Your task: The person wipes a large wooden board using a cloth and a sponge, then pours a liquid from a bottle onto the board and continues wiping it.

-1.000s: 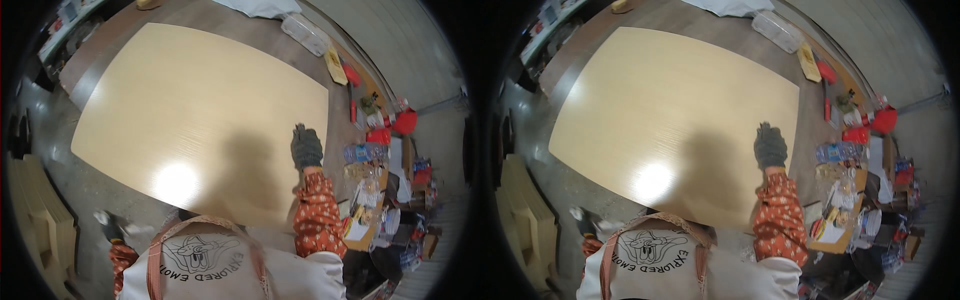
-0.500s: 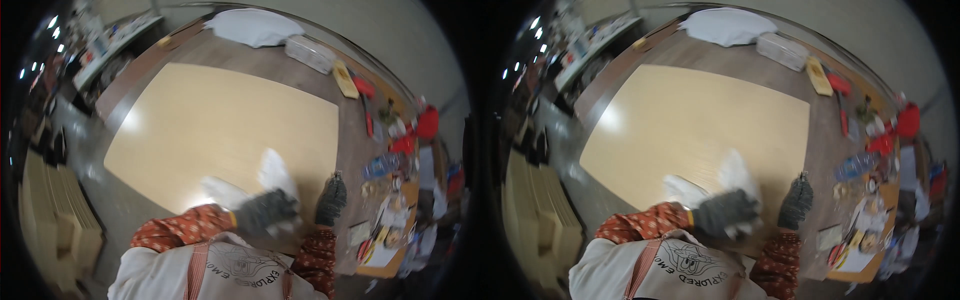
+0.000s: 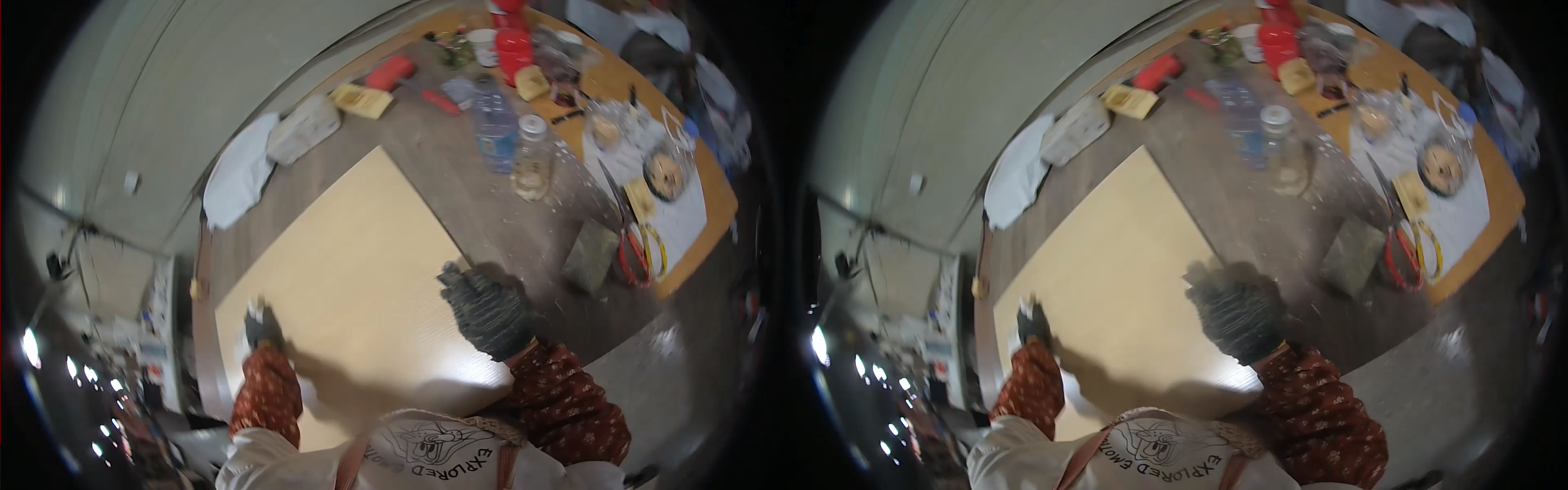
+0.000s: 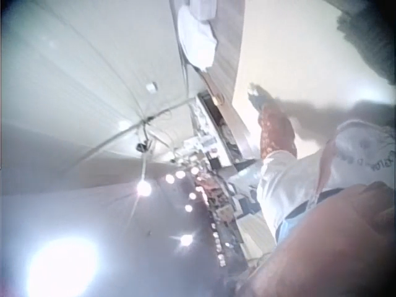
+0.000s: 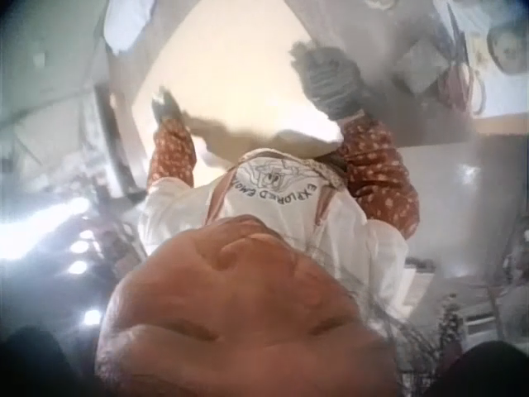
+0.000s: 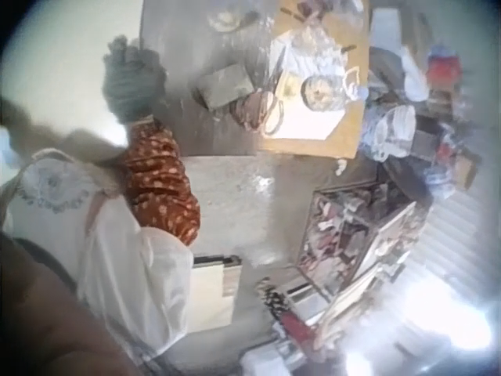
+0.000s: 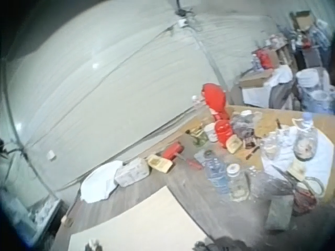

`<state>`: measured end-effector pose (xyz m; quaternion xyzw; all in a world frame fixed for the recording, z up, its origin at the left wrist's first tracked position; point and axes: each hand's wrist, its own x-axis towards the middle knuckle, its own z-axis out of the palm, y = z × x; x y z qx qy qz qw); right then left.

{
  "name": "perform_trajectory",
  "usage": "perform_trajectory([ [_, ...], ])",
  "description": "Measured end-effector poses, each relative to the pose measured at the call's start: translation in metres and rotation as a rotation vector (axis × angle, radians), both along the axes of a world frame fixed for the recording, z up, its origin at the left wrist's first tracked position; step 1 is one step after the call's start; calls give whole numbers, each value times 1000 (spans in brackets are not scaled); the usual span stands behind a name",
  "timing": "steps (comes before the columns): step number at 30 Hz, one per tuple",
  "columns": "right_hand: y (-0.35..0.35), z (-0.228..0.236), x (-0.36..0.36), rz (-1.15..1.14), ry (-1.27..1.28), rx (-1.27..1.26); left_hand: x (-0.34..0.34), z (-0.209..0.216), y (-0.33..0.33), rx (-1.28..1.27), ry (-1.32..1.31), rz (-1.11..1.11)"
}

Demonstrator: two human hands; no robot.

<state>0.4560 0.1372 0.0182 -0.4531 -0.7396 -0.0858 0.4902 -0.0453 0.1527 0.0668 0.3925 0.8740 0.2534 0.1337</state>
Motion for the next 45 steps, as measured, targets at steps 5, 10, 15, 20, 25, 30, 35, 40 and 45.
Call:
perform_trajectory([
  [5, -11, 3, -4, 151, 50, -210, 18, -8, 29, -97, 381, 175],
  [10, -8, 3, -3, 177, 166, -306, 187, -26, 118, 334, 631, -521],
  [15, -1, 19, 12, 126, 608, -310, 359, -17, 90, 557, 813, -1152],
  [20, 1, 12, 38, -213, 75, -366, 337, -2, 20, 432, 568, -1142],
  [25, 23, 35, 75, -645, -20, 14, 236, -5, -16, 157, 659, -499],
  [30, 80, 10, 124, -376, 331, -96, 125, -37, -147, 121, 737, 37],
  [35, 157, 6, 109, -266, 451, -172, 121, -45, -208, 18, 672, 314],
  [40, 172, 2, 63, -196, 293, -81, 173, -23, -209, -44, 427, 259],
  [45, 185, 5, 17, -100, 202, -35, 189, -40, -204, 215, 318, -99],
])
